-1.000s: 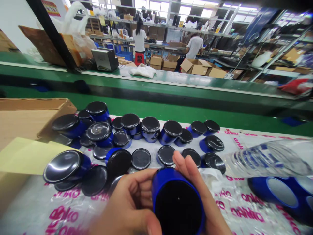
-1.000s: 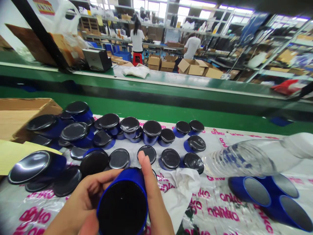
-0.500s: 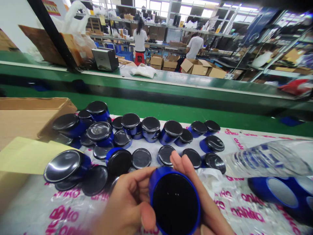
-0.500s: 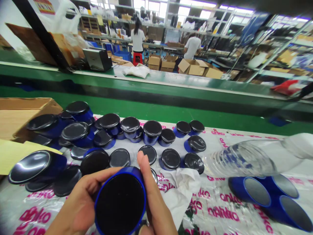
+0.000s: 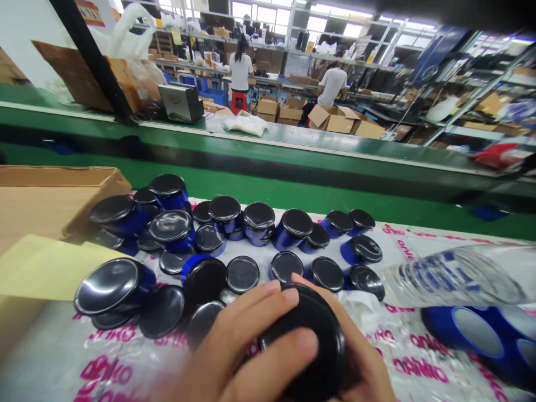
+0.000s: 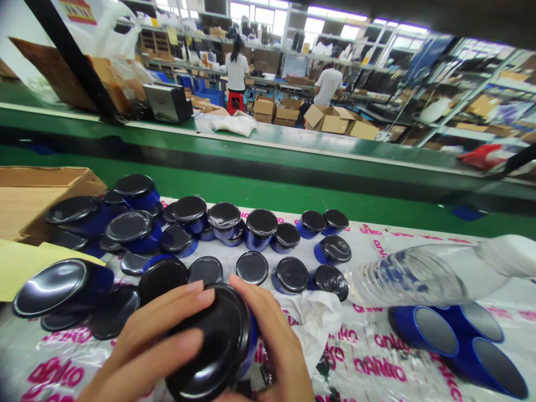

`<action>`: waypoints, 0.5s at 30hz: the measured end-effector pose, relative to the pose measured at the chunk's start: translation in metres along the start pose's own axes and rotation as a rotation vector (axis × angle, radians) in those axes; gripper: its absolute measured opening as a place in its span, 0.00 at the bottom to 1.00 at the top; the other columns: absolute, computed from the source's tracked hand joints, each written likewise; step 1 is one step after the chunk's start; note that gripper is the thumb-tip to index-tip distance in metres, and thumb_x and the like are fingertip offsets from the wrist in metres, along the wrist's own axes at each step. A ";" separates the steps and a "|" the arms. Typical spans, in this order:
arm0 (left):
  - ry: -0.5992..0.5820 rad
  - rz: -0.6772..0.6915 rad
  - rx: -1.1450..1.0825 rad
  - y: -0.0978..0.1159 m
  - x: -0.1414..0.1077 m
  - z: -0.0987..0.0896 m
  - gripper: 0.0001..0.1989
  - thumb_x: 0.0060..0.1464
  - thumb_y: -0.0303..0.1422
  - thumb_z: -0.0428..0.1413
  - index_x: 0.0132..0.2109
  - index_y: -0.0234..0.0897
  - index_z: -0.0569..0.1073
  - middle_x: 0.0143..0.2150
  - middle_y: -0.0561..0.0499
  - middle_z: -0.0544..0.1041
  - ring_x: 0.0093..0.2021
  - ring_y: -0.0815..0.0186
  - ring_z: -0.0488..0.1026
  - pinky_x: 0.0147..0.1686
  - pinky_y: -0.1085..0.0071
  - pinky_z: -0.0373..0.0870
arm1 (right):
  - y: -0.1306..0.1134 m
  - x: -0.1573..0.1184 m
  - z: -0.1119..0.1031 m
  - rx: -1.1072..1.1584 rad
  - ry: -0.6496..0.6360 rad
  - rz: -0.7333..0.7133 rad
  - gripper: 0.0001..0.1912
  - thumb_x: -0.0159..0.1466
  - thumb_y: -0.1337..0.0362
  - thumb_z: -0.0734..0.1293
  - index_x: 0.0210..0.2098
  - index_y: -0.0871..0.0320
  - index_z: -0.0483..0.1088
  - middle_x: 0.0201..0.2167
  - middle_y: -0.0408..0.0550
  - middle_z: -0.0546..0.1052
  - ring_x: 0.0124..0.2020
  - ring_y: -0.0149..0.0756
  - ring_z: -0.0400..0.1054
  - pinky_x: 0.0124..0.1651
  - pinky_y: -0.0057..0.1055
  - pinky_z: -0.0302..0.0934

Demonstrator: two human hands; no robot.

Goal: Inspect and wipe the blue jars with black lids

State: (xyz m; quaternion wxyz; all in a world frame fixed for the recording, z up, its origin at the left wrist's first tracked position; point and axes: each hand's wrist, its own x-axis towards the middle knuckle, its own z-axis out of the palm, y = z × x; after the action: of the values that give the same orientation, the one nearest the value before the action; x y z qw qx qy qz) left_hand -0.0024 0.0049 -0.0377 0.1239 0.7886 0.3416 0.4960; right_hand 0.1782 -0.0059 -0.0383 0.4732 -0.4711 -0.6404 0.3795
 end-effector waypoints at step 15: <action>0.238 -0.310 -0.103 -0.026 -0.005 -0.028 0.39 0.49 0.28 0.65 0.65 0.61 0.64 0.58 0.59 0.78 0.50 0.56 0.80 0.48 0.63 0.84 | -0.030 0.104 -0.023 -0.231 0.450 -0.096 0.32 0.57 0.45 0.73 0.55 0.50 0.63 0.51 0.47 0.79 0.46 0.35 0.77 0.46 0.26 0.74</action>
State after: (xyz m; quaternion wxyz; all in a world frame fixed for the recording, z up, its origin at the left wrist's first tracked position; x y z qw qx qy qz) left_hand -0.0394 0.0170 -0.0416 0.1976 0.6551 0.4452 0.5776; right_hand 0.1816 0.0873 0.0213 0.5643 -0.5636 -0.5798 0.1668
